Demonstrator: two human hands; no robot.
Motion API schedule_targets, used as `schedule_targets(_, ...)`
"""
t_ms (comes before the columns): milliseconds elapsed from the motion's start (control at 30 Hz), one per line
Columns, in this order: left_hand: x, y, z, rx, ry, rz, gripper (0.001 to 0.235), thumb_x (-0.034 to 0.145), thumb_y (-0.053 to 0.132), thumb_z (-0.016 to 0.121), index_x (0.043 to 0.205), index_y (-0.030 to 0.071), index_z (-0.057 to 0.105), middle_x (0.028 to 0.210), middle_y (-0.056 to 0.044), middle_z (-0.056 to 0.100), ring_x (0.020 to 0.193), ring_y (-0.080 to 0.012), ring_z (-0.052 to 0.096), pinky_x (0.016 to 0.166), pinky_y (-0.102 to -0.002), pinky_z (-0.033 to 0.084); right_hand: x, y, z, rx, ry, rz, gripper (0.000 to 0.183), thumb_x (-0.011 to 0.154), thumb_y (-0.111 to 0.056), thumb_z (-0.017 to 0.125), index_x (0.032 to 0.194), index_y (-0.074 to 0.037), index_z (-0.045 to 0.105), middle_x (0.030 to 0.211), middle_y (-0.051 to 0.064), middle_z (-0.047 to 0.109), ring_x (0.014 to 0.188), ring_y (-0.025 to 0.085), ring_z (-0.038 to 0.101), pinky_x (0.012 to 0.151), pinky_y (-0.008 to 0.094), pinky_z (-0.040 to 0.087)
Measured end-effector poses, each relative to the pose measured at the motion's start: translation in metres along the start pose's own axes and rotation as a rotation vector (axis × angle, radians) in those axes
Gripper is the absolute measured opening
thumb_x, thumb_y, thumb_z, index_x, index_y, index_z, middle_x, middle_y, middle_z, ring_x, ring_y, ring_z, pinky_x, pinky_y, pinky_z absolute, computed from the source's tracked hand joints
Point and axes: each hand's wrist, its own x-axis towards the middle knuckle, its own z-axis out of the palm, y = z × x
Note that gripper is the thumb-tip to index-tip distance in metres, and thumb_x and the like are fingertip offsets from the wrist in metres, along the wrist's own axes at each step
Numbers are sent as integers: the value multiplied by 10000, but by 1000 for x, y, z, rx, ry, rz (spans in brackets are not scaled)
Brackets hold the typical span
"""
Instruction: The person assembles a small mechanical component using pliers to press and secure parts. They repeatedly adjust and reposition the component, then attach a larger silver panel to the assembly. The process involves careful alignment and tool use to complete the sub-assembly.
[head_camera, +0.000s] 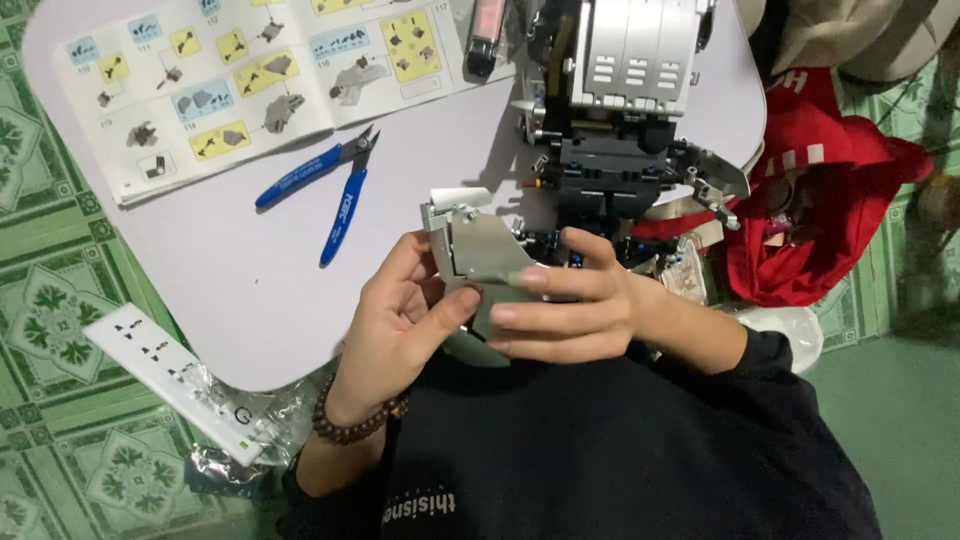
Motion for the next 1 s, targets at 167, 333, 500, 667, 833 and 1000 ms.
schedule_targets(167,30,5,-7,-32,30,-41,388,916,28,557,1281,-51,450,1118,-137,603,979,-146,577,838,-228,470,12,28,-8,52,-101,56,96,918,-140,726,1014,-141,734,1186,25,660,1167,218,560,1103,414,321)
schedule_targets(333,64,7,-25,27,47,-81,395,923,41,557,1294,-63,467,999,-109,621,791,-93,562,695,-183,460,10,35,7,250,38,488,320,855,-28,607,1169,-91,613,1291,129,507,1337,317,390,1187,468,328)
schedule_targets(500,88,17,-25,186,164,-72,656,885,18,568,1414,34,180,1054,-241,662,879,-225,689,740,-238,554,31,38,7,883,139,1075,694,895,33,594,1479,-77,236,1587,177,219,1461,292,328,1186,383,370)
schedule_targets(667,91,1,-10,175,193,129,681,919,-87,548,1417,130,138,1226,-304,584,1005,-271,659,850,-292,555,42,51,5,950,135,1126,642,917,52,565,1463,-63,247,1533,163,280,1418,294,376,1198,411,370)
schedule_targets(833,101,7,-6,633,285,193,351,891,-17,627,1214,-24,490,894,-76,638,618,-73,578,568,-158,498,43,58,6,881,2,1205,587,931,-7,543,1447,-4,265,1512,159,323,1375,245,406,1158,348,362)
schedule_targets(1000,97,5,-4,683,403,163,189,843,-7,681,1023,27,636,1202,-176,506,890,-183,617,724,-219,542,42,54,14,1016,206,1273,569,939,44,546,1446,-7,294,1466,135,364,1309,210,435,1130,328,387)
